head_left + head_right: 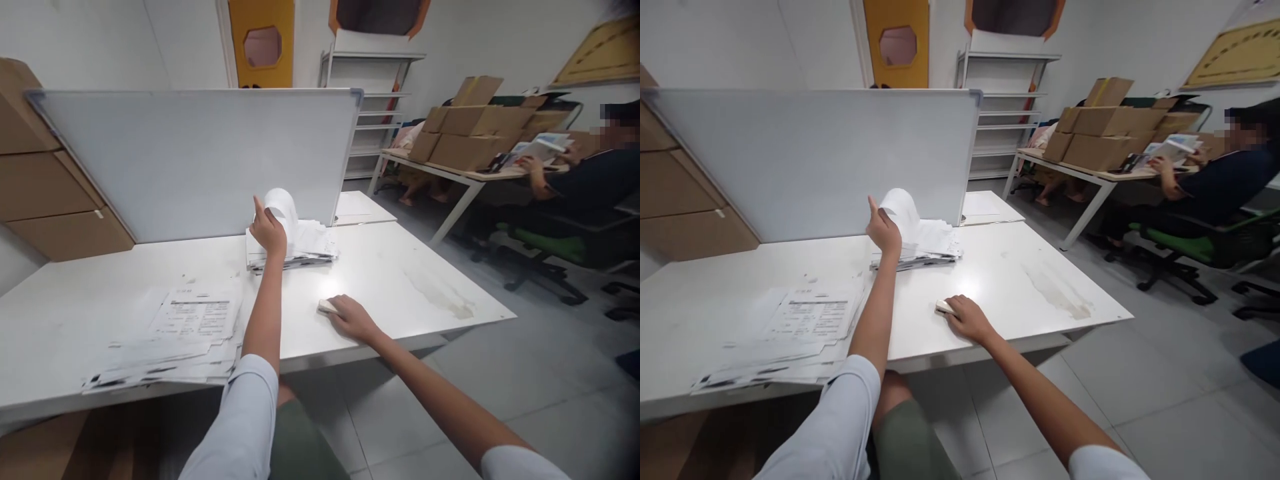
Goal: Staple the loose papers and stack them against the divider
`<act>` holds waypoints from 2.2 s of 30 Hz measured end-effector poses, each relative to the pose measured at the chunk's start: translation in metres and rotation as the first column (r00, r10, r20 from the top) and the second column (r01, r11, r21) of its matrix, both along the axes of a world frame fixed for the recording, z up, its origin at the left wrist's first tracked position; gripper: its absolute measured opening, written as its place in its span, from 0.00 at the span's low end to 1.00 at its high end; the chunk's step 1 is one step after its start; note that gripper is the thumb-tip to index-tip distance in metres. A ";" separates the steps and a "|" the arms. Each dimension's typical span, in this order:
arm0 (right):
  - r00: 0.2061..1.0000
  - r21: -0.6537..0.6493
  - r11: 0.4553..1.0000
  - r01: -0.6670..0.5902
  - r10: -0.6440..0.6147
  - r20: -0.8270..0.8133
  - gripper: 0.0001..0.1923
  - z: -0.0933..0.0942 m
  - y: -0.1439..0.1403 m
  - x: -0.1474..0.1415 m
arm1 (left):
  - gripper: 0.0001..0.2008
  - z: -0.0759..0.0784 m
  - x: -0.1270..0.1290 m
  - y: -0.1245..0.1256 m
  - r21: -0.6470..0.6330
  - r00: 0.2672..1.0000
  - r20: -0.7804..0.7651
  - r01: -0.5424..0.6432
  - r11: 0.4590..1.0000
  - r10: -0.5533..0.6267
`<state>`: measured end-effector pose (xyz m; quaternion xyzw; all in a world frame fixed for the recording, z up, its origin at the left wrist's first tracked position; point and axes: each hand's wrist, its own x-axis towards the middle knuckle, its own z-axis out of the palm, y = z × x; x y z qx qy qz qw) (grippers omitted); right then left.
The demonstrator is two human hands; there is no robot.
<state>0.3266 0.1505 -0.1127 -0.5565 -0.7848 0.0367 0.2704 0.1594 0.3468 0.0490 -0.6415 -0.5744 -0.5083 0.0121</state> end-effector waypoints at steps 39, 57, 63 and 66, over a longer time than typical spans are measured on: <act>0.999 0.008 0.999 0.040 -0.040 0.006 0.04 0.010 0.011 -0.001 | 0.16 -0.082 0.056 0.056 -0.427 0.171 -0.838 0.387 0.817 -0.518; 0.998 -0.022 0.998 0.053 -0.054 -0.032 0.03 0.008 0.012 -0.003 | 0.22 -0.089 -0.001 0.093 -0.411 0.547 -0.685 0.257 0.875 -0.482; 0.997 -0.025 0.998 0.062 -0.063 -0.037 0.05 0.008 0.013 -0.003 | 0.46 -0.093 -0.009 0.104 -0.501 0.743 -0.561 0.047 0.864 -0.366; 0.997 -0.023 0.998 0.059 -0.059 -0.039 0.05 0.008 0.013 -0.003 | 0.45 -0.094 -0.021 0.108 -0.551 0.643 -0.590 0.123 0.826 -0.489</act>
